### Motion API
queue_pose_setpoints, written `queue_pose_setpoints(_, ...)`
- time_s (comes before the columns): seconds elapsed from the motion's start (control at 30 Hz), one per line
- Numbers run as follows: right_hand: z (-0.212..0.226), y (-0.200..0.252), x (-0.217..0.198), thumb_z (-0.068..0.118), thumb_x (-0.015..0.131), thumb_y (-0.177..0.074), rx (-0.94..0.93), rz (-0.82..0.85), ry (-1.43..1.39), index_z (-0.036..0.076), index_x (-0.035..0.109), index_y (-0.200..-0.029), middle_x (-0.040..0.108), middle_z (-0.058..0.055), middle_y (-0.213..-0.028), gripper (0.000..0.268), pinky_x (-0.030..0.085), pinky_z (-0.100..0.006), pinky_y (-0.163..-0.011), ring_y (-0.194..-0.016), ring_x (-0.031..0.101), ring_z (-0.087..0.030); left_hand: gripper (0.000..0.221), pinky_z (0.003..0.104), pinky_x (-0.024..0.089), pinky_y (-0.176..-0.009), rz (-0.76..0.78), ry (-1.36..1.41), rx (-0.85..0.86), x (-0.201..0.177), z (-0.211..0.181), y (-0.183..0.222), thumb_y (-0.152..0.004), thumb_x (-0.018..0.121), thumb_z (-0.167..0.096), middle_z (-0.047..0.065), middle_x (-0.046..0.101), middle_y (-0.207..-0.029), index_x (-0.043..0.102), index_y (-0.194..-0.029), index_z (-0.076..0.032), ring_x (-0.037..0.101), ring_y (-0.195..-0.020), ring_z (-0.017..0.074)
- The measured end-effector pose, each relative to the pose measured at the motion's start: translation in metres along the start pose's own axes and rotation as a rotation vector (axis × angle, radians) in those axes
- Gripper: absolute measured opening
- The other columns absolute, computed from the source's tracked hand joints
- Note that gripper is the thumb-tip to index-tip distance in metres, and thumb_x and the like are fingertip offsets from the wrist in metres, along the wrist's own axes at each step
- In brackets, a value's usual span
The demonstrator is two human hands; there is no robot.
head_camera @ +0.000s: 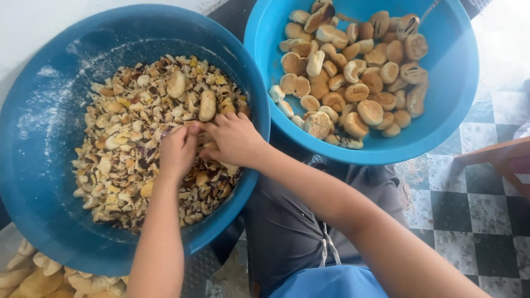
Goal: The person breaks small baked biscuits by hand into smaller pieces and places them into a large blue bowl. They repeatedly pick up biscuits from a second blue bowl and a metal tray, break them, and add the pieces to the accumulating pile in the first bowl.
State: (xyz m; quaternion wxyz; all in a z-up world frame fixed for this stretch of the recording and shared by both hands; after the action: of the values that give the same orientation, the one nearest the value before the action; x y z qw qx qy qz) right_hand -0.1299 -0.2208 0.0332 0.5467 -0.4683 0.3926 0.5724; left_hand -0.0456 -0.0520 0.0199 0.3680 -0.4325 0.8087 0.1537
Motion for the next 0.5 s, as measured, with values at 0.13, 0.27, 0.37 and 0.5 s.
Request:
queue_pose_setpoints(0.13,0.004,-0.002,0.003,0.075,0.046,-0.096,0.084,0.010,0.013,0.012,0.070,-0.128,0.069,-0.016,-0.114,0.074,0.046,-0.048,-0.088,-0.111,0.066,-0.040,0.027,0.047,0.056,-0.088,-0.100,-0.120,0.026,0.012,0.042,-0.010,-0.112,0.064,-0.041,0.008,0.071,-0.109,0.078,-0.114,-0.017,0.069,-0.107,0.0397)
queue_pose_setpoints(0.27,0.003,0.000,0.016,0.066,0.051,-0.095,-0.045,-0.122,0.023,0.013,0.075,-0.110,0.069,-0.014,-0.103,0.060,0.046,-0.048,-0.084,-0.105,0.066,-0.038,0.022,0.050,0.056,-0.092,-0.117,-0.196,0.008,0.012,0.051,-0.015,-0.100,0.069,-0.017,0.008,0.063,-0.114,0.075,-0.120,-0.017,0.068,-0.104,0.0415)
queue_pose_setpoints(0.37,0.000,-0.004,0.031,0.049,0.054,-0.096,-0.054,-0.206,0.080,0.015,0.076,-0.105,0.067,-0.012,-0.100,0.042,0.046,-0.047,-0.080,-0.100,0.065,-0.037,0.025,0.051,0.055,-0.095,-0.101,-0.202,0.008,0.018,0.053,-0.016,-0.098,0.065,-0.012,0.008,0.061,-0.116,0.075,-0.120,-0.019,0.067,-0.110,0.0423)
queue_pose_setpoints(0.5,-0.001,-0.010,0.029,0.043,0.052,-0.084,0.022,0.002,0.138,0.021,0.074,-0.113,0.068,-0.009,-0.107,0.043,0.045,-0.048,-0.083,-0.102,0.065,-0.035,0.024,0.052,0.053,-0.100,-0.047,-0.204,-0.088,0.017,0.052,-0.019,-0.102,0.060,-0.018,0.004,0.059,-0.121,0.074,-0.121,-0.023,0.066,-0.114,0.0397)
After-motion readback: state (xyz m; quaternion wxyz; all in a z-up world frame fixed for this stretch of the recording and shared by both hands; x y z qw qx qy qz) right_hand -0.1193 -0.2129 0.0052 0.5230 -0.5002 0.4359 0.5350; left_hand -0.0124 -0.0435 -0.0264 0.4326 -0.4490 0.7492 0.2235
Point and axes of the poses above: each hand's wrist, its own y-axis away from the middle knuckle, its own x-axis out of the palm, z = x × y, the point moved 1 cm from there along -y, towards the middle knuckle
